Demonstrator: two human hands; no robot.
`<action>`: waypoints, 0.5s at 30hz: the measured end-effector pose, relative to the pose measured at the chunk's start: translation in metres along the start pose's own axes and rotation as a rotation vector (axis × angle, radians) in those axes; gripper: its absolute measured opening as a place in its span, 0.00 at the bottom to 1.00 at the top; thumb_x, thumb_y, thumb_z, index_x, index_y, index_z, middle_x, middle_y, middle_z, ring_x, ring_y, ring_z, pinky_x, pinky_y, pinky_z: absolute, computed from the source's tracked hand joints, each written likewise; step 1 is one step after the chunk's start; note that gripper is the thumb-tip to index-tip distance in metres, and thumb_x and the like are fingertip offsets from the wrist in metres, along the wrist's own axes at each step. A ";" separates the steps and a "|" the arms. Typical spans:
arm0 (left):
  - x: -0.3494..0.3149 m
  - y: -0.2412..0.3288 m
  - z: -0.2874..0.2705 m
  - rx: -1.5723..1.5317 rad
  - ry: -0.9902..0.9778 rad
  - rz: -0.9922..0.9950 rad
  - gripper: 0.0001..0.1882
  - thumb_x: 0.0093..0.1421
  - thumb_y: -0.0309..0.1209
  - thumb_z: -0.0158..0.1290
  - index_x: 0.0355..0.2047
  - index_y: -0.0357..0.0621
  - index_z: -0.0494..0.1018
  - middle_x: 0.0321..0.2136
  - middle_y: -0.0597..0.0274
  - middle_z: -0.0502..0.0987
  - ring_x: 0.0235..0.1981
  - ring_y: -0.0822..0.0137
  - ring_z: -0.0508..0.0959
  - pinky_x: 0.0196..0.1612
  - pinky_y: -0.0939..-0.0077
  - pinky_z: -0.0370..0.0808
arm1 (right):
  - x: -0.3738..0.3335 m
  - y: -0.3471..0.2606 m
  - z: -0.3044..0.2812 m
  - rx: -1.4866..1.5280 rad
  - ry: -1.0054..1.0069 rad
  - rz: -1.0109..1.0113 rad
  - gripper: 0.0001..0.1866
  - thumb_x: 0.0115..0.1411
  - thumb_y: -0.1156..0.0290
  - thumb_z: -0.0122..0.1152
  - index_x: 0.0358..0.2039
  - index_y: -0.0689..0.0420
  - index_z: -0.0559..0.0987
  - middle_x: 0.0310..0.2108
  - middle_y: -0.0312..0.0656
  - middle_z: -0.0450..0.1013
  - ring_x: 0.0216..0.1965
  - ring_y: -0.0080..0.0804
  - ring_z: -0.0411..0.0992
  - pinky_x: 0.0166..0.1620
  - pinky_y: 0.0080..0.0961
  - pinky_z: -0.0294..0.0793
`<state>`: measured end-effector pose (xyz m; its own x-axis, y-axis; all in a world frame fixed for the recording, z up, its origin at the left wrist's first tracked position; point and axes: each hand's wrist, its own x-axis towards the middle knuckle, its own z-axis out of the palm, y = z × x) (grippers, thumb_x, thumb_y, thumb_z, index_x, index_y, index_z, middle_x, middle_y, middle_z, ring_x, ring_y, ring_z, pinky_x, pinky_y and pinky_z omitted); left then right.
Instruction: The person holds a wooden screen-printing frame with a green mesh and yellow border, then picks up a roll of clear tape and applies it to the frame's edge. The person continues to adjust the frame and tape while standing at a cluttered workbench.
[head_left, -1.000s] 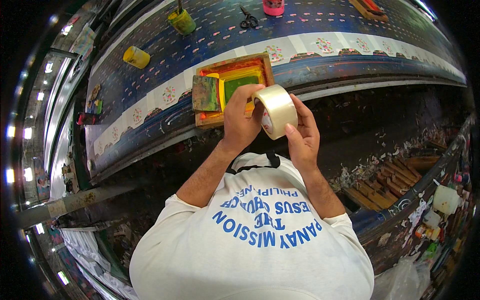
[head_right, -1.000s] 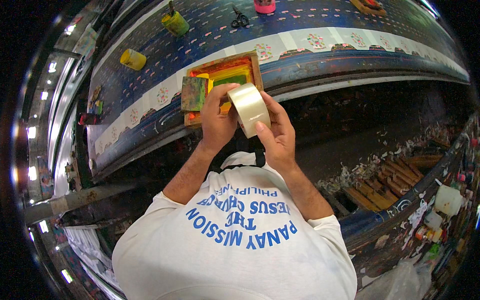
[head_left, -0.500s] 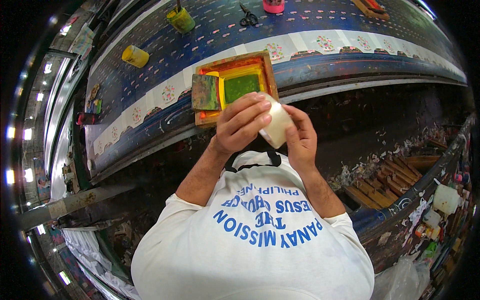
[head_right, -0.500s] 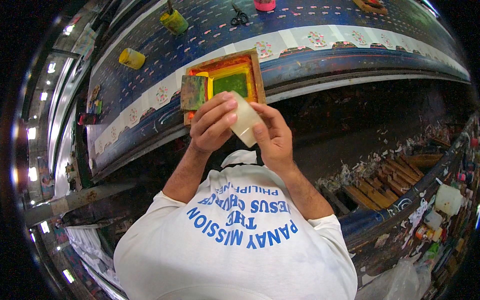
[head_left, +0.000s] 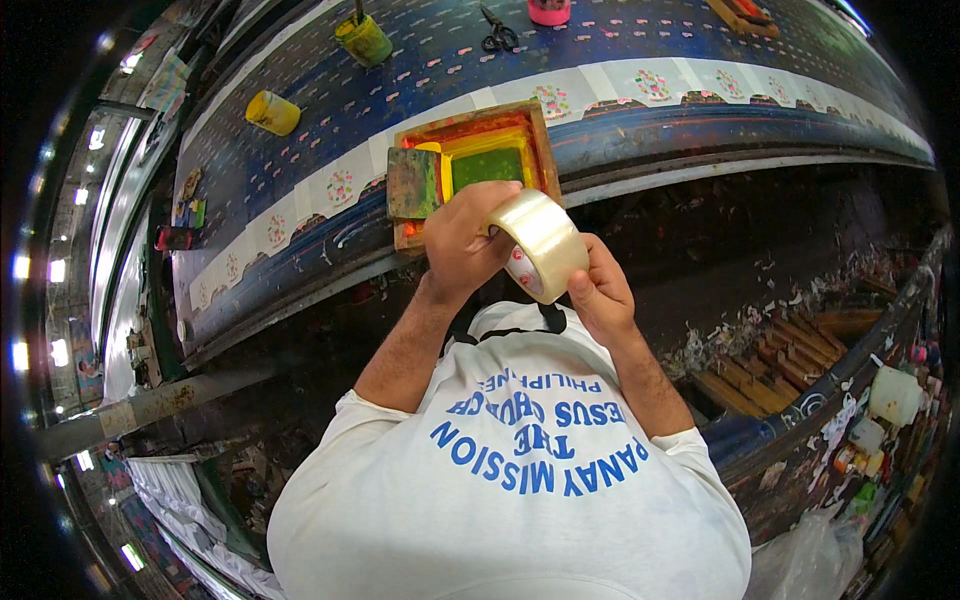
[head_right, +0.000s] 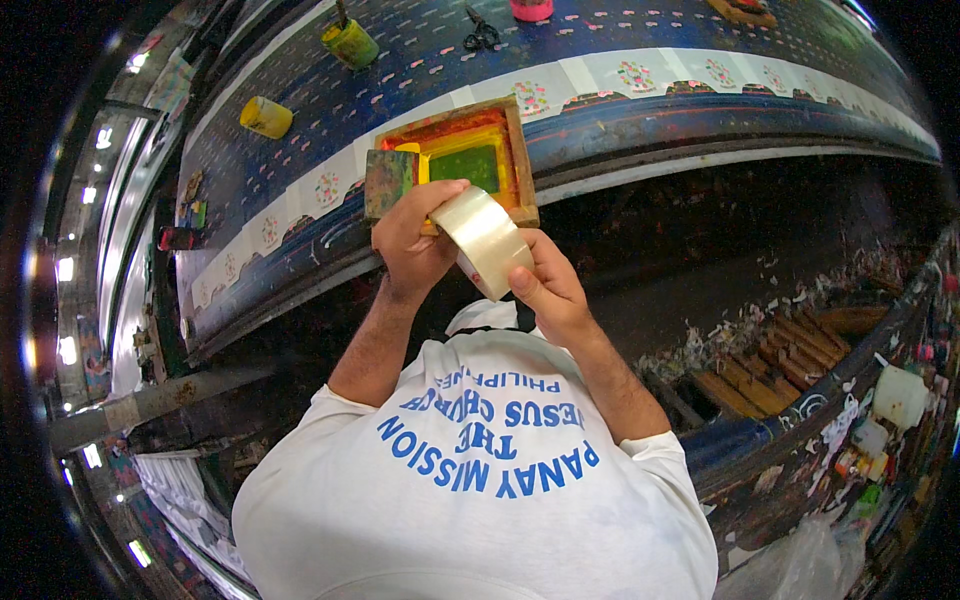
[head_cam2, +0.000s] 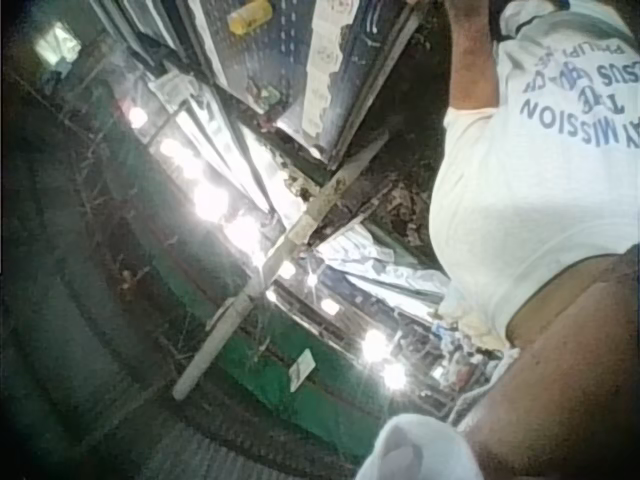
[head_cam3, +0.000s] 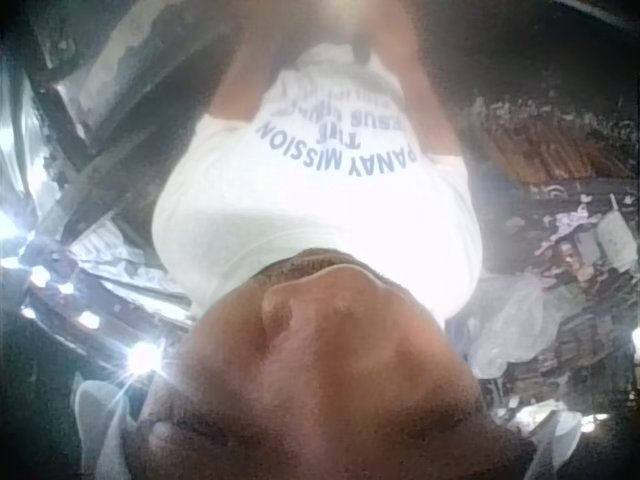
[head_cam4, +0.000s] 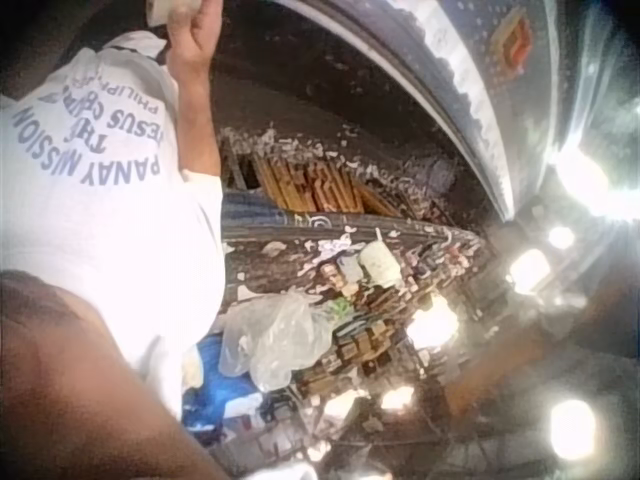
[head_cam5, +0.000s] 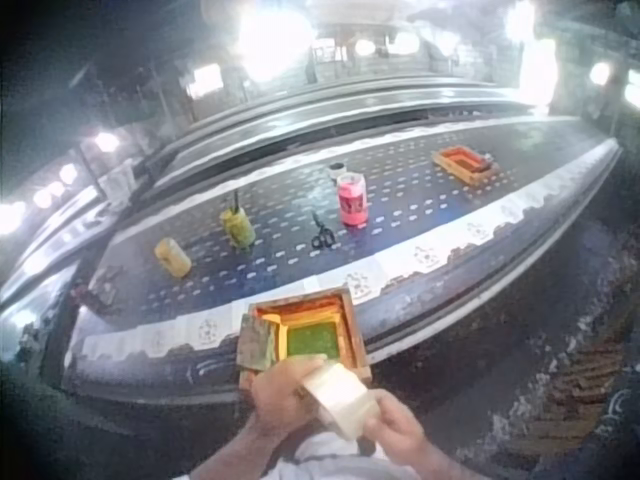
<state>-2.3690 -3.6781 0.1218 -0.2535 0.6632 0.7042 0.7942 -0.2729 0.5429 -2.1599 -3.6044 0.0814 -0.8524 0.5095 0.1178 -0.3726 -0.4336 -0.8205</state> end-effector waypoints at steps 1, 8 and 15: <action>-0.002 0.003 0.000 -0.020 -0.028 -0.088 0.17 0.61 0.23 0.67 0.51 0.39 0.81 0.47 0.47 0.87 0.44 0.59 0.89 0.46 0.68 0.86 | -0.001 0.000 -0.001 0.022 -0.005 0.001 0.29 0.76 0.51 0.60 0.64 0.62 0.70 0.54 0.41 0.75 0.55 0.25 0.74 0.60 0.26 0.73; -0.029 0.023 0.027 -0.553 -0.237 -0.916 0.17 0.75 0.29 0.57 0.61 0.39 0.76 0.49 0.58 0.85 0.53 0.67 0.83 0.59 0.68 0.78 | -0.001 0.002 -0.004 0.149 0.114 -0.121 0.19 0.74 0.63 0.57 0.58 0.63 0.73 0.50 0.42 0.77 0.51 0.24 0.75 0.56 0.24 0.74; -0.031 0.033 0.031 -0.552 -0.372 -1.172 0.13 0.75 0.29 0.51 0.54 0.36 0.77 0.39 0.57 0.84 0.32 0.65 0.86 0.23 0.72 0.81 | 0.003 -0.028 0.007 0.085 0.275 0.076 0.16 0.71 0.65 0.57 0.51 0.64 0.78 0.41 0.40 0.80 0.42 0.24 0.78 0.51 0.24 0.77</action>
<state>-2.3177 -3.6858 0.1032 -0.3907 0.8216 -0.4152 -0.1317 0.3965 0.9085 -2.1547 -3.5961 0.1084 -0.7522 0.6501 -0.1075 -0.3509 -0.5333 -0.7697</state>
